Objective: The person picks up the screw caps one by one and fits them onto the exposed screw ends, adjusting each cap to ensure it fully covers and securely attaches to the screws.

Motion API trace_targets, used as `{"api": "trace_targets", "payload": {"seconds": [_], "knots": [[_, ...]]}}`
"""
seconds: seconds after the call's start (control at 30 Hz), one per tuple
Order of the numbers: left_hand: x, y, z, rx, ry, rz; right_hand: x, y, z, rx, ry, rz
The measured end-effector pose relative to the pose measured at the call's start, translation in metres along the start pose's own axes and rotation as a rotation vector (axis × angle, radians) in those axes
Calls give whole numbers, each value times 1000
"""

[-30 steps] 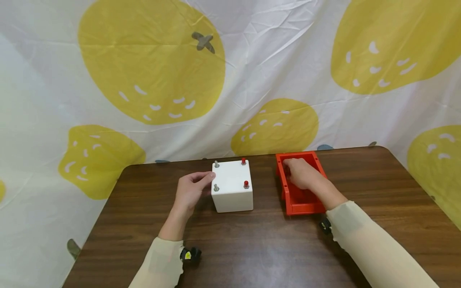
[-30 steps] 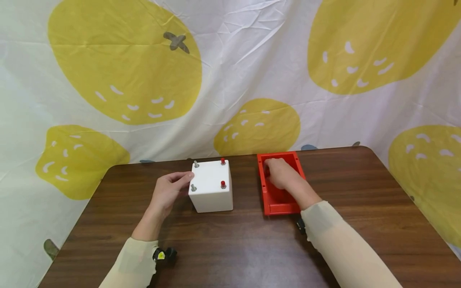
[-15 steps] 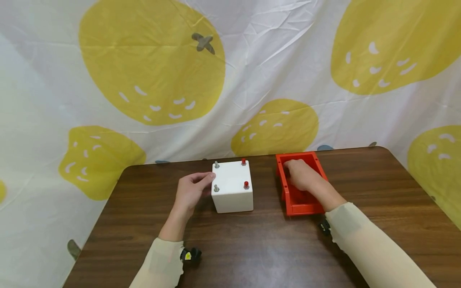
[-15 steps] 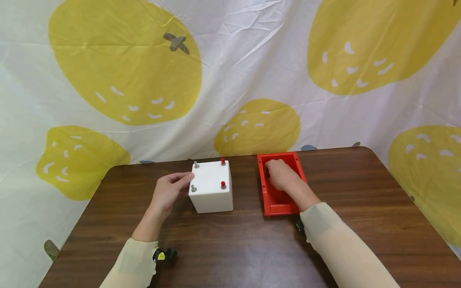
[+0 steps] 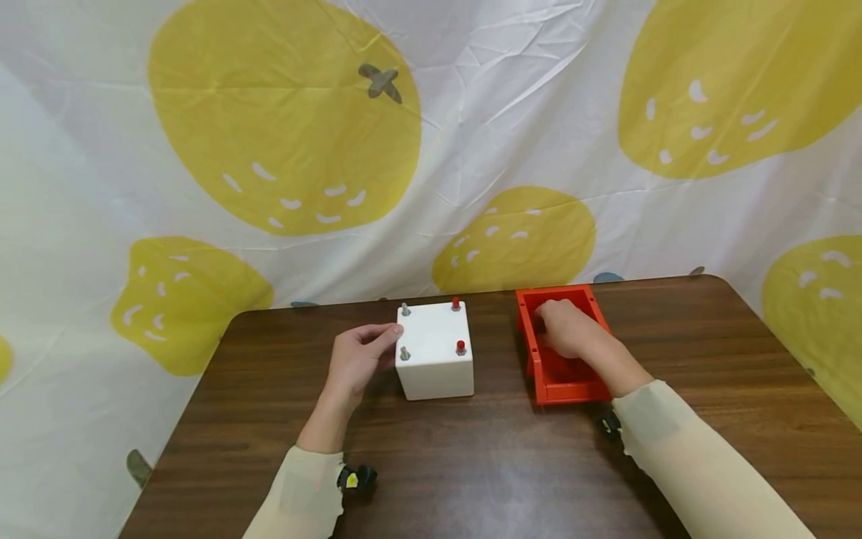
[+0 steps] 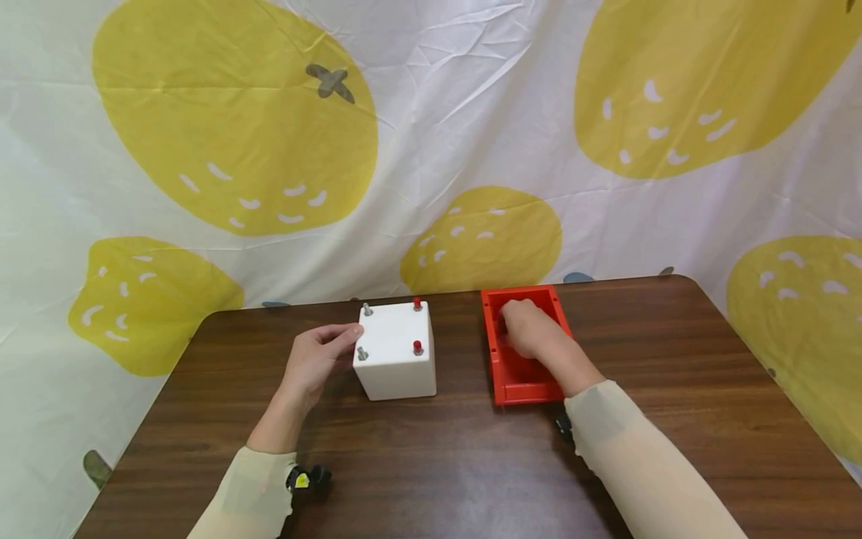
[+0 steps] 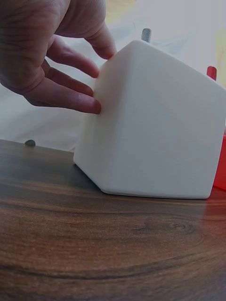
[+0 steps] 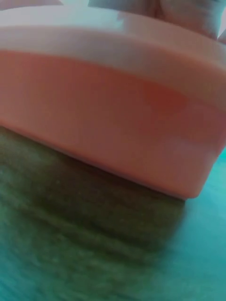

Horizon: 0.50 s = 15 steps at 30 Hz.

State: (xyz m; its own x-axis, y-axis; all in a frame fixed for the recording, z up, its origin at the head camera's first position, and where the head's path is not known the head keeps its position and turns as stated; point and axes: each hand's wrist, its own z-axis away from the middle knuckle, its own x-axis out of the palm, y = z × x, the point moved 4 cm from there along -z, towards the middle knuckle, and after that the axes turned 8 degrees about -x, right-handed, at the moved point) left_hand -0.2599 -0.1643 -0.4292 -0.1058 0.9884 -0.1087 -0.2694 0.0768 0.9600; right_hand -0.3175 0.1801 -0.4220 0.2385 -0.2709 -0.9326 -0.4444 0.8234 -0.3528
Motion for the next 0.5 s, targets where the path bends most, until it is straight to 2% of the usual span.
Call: {"api": "trace_targets", "payload": {"seconds": [0.33, 0.5], "knots": [[0, 0, 0, -1, 2, 0, -12, -5, 8, -16, 53, -75], [0, 0, 0, 2, 0, 0, -19, -6, 14, -8, 118, -137]]}}
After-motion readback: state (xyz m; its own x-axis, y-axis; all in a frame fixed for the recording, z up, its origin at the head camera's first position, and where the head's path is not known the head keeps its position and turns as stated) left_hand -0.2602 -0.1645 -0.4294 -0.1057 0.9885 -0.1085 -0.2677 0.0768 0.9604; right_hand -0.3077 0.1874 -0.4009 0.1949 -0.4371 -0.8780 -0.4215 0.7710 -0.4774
